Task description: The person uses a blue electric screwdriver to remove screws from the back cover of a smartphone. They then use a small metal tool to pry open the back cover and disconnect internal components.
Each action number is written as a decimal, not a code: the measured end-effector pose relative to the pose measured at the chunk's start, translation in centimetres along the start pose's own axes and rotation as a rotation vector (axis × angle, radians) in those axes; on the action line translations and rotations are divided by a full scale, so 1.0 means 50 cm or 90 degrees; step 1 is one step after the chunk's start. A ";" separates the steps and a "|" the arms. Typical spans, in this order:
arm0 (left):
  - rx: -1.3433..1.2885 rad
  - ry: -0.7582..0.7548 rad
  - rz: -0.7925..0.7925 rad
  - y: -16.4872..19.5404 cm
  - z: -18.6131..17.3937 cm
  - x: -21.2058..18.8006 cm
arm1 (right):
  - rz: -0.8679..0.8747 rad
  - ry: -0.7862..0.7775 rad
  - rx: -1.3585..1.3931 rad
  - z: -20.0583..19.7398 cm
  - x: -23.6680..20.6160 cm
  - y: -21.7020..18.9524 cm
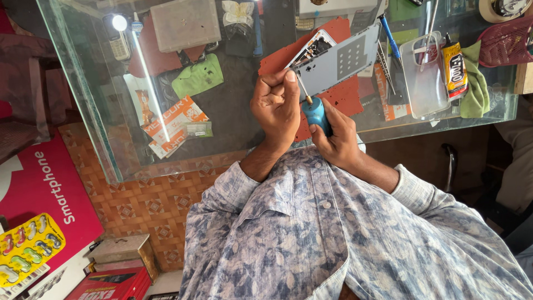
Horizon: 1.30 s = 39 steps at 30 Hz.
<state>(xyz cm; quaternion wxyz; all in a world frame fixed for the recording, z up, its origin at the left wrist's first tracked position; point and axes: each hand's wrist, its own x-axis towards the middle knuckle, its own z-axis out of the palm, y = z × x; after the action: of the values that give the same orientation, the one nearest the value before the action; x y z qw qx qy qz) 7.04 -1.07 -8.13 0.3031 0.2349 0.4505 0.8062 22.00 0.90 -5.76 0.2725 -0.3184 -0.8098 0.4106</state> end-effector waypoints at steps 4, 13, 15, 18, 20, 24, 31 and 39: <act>0.027 0.013 0.001 0.001 0.001 0.001 | 0.042 -0.006 0.020 0.003 0.000 0.000; 0.071 0.041 0.063 -0.008 0.005 0.019 | -0.042 0.029 -0.017 0.010 0.005 -0.002; -0.017 0.026 0.018 -0.009 0.004 0.020 | -0.040 0.026 -0.019 0.008 0.011 -0.004; -0.053 0.023 -0.027 -0.007 -0.002 0.017 | 0.001 0.011 -0.016 0.006 0.017 -0.009; -0.038 0.026 -0.035 -0.008 -0.003 0.016 | -0.010 0.002 -0.006 0.004 0.017 -0.011; -0.019 0.031 -0.041 -0.014 -0.007 0.019 | 0.046 -0.018 0.022 0.000 0.016 -0.007; -0.014 0.057 -0.076 -0.022 -0.040 0.041 | 0.153 -0.041 0.340 -0.026 0.023 0.006; -0.023 -0.096 -0.096 0.001 -0.053 0.042 | 0.129 -0.017 0.534 -0.072 0.043 0.019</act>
<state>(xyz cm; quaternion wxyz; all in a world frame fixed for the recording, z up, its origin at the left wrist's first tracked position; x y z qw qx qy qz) 3.80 -1.19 -9.15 0.4003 0.2549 0.4282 0.7690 23.39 4.71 -4.35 0.3262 -0.2528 -0.5408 0.7330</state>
